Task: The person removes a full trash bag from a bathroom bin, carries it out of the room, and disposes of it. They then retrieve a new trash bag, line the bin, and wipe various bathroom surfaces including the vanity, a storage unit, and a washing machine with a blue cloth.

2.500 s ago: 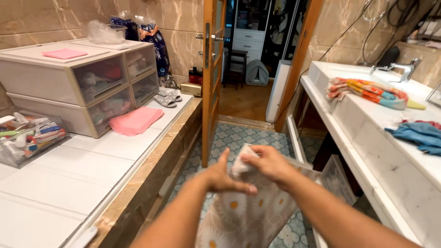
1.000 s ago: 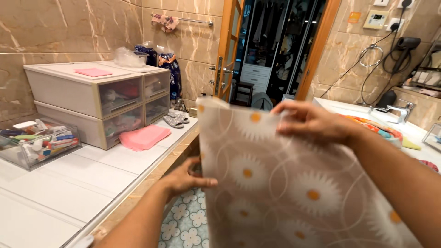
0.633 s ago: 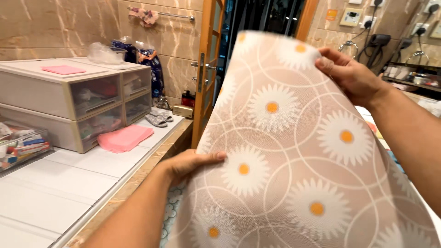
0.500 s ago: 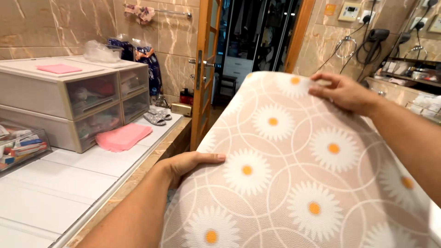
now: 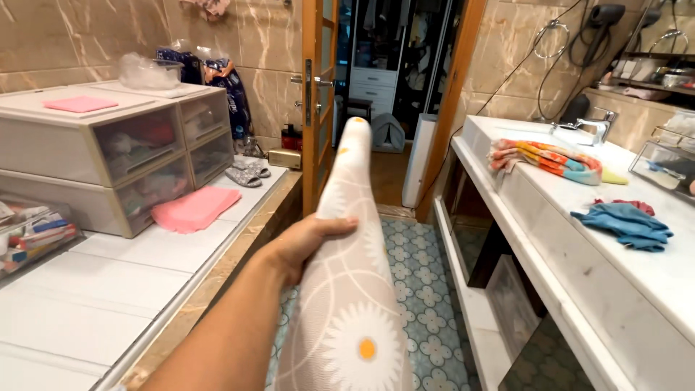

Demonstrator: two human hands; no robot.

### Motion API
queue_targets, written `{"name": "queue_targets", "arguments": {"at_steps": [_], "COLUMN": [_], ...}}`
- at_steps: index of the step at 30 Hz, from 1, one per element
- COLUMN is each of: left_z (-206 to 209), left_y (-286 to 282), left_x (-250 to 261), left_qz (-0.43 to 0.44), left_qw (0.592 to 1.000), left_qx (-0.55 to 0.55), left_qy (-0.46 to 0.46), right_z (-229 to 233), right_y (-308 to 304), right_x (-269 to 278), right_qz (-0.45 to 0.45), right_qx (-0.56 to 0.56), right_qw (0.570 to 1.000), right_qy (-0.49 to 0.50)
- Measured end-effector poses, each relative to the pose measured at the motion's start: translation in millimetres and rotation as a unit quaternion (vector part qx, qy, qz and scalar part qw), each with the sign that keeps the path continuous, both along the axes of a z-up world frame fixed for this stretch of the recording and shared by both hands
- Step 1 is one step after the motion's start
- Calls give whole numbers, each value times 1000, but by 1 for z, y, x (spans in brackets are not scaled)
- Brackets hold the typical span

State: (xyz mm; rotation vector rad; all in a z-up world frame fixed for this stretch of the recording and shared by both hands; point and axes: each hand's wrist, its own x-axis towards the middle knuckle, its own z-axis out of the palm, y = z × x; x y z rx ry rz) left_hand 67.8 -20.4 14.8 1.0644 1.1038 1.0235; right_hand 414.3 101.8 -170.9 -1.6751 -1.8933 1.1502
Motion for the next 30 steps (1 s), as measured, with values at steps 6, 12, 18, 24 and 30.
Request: {"name": "queue_targets", "arguments": {"at_steps": [6,12,18,24,30], "left_z": [11,18,8,0,-15], "left_y": [-14,-49,-69,-64,-20], "left_x": [-39,-90,-125,-128,-90], "left_qz": [-16,28,62,121,106], "left_qw": [995,993,993,992,991], "left_qx": [-7,14,4,-13,62], "left_qy": [-98,-117,-104,18,-46], "right_z": [-158,-94,-31,-22,-33], "right_y": [7,-26,-59,16,36], "right_x": [-6,-96,-127,-52,-56], "right_qz": [-196,-204,-153,-55,-68], "right_qx": [-399,-509,-433,-443,-396], "right_qw": [867,770,816,848,912], "right_qy": [224,327,350,287,85]}}
